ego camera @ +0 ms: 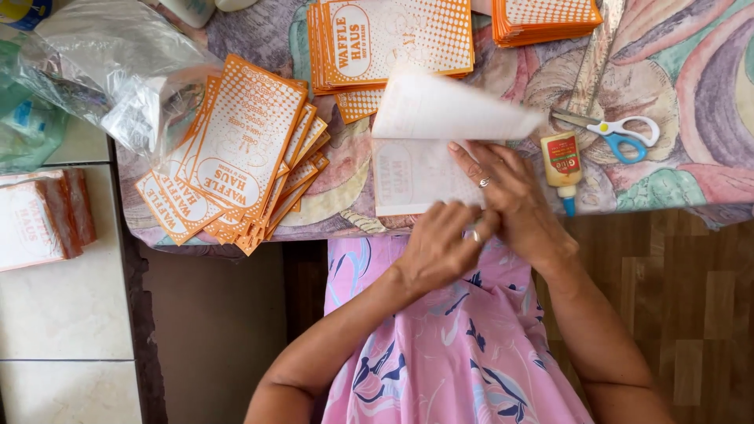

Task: Applying glue to paper bags, folding them, and stacking them on a table.

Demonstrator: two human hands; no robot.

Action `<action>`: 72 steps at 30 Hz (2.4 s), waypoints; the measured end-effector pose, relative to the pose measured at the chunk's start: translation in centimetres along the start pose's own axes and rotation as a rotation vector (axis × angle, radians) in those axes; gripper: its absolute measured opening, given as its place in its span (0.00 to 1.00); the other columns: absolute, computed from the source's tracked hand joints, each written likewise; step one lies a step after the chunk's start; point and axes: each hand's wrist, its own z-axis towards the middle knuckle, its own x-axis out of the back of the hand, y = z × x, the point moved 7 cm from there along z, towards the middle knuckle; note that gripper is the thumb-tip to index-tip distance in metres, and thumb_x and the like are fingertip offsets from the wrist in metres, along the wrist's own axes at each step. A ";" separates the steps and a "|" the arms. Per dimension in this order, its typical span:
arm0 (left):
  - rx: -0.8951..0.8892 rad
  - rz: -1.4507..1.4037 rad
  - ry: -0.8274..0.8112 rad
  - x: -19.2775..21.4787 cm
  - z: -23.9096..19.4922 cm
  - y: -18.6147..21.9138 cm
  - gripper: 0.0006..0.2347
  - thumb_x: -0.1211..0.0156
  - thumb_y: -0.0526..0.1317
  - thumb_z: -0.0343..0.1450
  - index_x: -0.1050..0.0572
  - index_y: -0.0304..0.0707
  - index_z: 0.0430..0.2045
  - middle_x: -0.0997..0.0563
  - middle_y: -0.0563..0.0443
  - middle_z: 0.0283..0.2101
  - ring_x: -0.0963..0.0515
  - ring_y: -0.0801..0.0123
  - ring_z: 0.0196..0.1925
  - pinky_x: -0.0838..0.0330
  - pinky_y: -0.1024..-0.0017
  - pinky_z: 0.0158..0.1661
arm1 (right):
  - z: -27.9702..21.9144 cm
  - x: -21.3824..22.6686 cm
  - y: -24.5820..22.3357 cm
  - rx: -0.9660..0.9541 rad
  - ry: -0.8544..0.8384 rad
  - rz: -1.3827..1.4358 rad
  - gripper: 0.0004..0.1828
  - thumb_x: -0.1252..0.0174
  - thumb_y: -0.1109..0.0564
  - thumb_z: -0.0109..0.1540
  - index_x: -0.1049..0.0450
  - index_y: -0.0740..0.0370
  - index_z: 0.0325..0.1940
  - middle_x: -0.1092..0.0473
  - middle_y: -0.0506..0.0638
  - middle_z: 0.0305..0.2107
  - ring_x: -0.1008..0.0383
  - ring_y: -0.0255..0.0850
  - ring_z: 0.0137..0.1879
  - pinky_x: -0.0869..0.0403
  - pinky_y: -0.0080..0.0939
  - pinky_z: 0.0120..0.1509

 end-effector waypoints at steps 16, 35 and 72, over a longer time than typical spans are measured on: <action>0.449 0.193 -0.499 -5.3 0.8 -8.5 0.24 0.34 0.39 0.71 0.32 0.40 0.64 0.31 0.46 0.42 0.24 0.54 0.38 0.24 0.59 0.32 | -7.5 4.5 9.9 -0.628 0.224 0.023 0.33 0.19 0.55 0.52 0.22 0.66 0.58 0.37 0.55 0.39 0.34 0.48 0.43 0.33 0.47 0.49; 0.510 0.128 -0.604 -4.7 1.5 -8.4 0.43 0.20 0.53 0.58 0.35 0.38 0.67 0.33 0.46 0.44 0.23 0.53 0.44 0.21 0.56 0.40 | -6.1 2.8 10.5 -0.448 0.596 0.531 0.12 0.30 0.71 0.65 0.29 0.76 0.46 0.27 0.63 0.35 0.23 0.47 0.40 0.20 0.46 0.48; 0.739 -0.596 -0.775 -1.8 3.7 -11.7 0.35 0.68 0.66 0.75 0.20 0.29 0.28 0.26 0.39 0.39 0.17 0.42 0.39 0.26 0.51 0.47 | -10.0 -6.2 7.2 -0.556 0.515 0.590 0.14 0.22 0.65 0.55 0.22 0.67 0.36 0.27 0.54 0.23 0.24 0.36 0.34 0.28 0.36 0.41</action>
